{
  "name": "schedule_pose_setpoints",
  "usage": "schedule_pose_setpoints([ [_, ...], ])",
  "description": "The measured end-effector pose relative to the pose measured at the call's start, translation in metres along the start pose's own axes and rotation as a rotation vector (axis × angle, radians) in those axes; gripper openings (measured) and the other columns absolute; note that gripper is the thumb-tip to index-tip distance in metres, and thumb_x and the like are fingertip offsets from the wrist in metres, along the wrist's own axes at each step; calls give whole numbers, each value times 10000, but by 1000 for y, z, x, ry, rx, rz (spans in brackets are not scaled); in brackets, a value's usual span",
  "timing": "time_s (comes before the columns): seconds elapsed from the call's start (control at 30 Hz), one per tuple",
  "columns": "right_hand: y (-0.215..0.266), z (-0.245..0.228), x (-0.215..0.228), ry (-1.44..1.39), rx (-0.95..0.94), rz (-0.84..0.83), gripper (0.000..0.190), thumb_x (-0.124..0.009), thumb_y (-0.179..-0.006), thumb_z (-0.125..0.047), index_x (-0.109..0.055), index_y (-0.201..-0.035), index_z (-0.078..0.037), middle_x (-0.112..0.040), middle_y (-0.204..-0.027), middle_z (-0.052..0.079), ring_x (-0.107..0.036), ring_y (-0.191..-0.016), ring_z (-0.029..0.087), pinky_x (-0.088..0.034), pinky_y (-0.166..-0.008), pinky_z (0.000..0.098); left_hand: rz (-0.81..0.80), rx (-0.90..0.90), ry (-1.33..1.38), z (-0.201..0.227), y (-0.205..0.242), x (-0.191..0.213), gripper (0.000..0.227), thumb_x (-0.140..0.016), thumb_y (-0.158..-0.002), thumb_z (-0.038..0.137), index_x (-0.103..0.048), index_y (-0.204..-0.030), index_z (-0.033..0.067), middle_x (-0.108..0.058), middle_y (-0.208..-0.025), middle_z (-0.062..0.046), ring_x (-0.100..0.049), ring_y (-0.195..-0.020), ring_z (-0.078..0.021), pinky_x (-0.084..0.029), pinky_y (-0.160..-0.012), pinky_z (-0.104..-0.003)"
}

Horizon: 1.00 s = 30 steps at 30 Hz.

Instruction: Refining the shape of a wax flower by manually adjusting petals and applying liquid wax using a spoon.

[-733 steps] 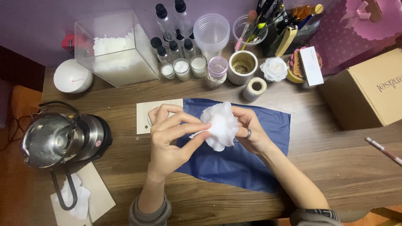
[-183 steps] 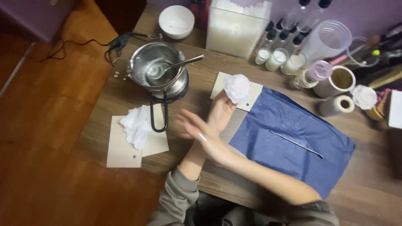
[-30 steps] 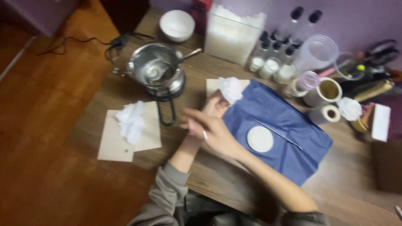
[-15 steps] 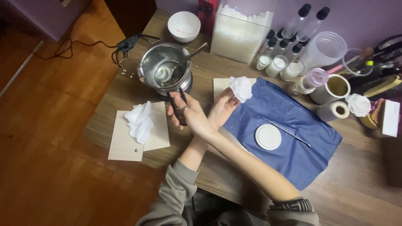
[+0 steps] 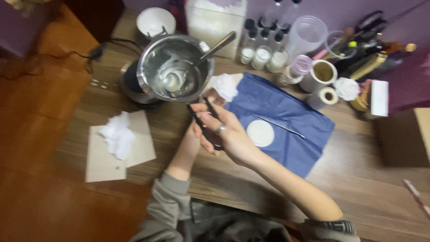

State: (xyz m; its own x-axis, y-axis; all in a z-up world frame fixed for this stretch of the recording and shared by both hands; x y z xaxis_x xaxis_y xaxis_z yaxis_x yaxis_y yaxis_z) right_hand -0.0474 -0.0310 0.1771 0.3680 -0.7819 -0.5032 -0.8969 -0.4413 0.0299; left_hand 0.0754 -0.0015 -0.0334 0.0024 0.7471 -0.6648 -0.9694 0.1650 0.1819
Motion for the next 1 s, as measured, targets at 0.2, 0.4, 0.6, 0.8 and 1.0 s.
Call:
schedule_pose_setpoints([
  [0.2, 68, -34, 54, 117, -22, 98, 323, -471, -921, -153, -448, -1163, 60, -485, -681, 146, -456, -340, 101, -345, -238, 180, 43, -182, -397, 32, 12, -3, 187, -623, -878, 114, -606, -1064, 101, -679, -894, -71, -678, -807, -189, -540, -773, -332],
  [0.4, 131, -35, 128, 241, -3, 246, 363, -498, -879, -158, -480, -1113, 118, -497, -621, 169, -453, -264, 100, -335, -174, 198, 137, -54, 72, -3, -11, 28, 229, -670, -876, 163, -591, -1085, 116, -676, -912, -19, -651, -828, -147, -492, -859, -329],
  [0.6, 171, 0, 178, 135, -180, 374, 379, -512, -881, -180, -500, -1200, 25, -506, -683, 141, -402, -351, 110, -249, -252, 191, -11, -106, 258, 18, 0, 16, 311, -618, -881, 83, -591, -1190, 103, -653, -1125, -44, -625, -898, -113, -484, -740, -222],
  [0.8, 175, 31, 187, 87, -211, 333, 351, -525, -888, -163, -495, -1183, 26, -549, -694, 128, -434, -369, 111, -291, -257, 194, -121, -128, 383, 24, 5, 9, 246, -614, -887, 121, -605, -1131, 94, -658, -1096, -45, -605, -937, -132, -480, -847, -309],
  [1.0, 175, 47, 191, 128, -214, 306, 421, -545, -872, -179, -464, -1228, 29, -554, -688, 130, -467, -371, 129, -314, -244, 217, -164, -88, 411, 26, 11, 3, 335, -564, -927, 180, -528, -1251, 104, -560, -1283, -73, -544, -1126, -193, -473, -893, -319],
])
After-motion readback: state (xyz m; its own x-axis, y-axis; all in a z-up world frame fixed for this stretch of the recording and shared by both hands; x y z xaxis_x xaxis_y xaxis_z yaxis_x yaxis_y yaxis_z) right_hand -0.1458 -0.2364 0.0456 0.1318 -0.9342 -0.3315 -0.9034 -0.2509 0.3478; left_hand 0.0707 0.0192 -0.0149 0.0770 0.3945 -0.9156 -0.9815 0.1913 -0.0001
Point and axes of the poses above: each hand's wrist, its own y-axis away from the middle knuckle, its own x-axis out of the back of the hand, z = x × y, the point moved 7 cm from there along -y, towards the middle knuckle
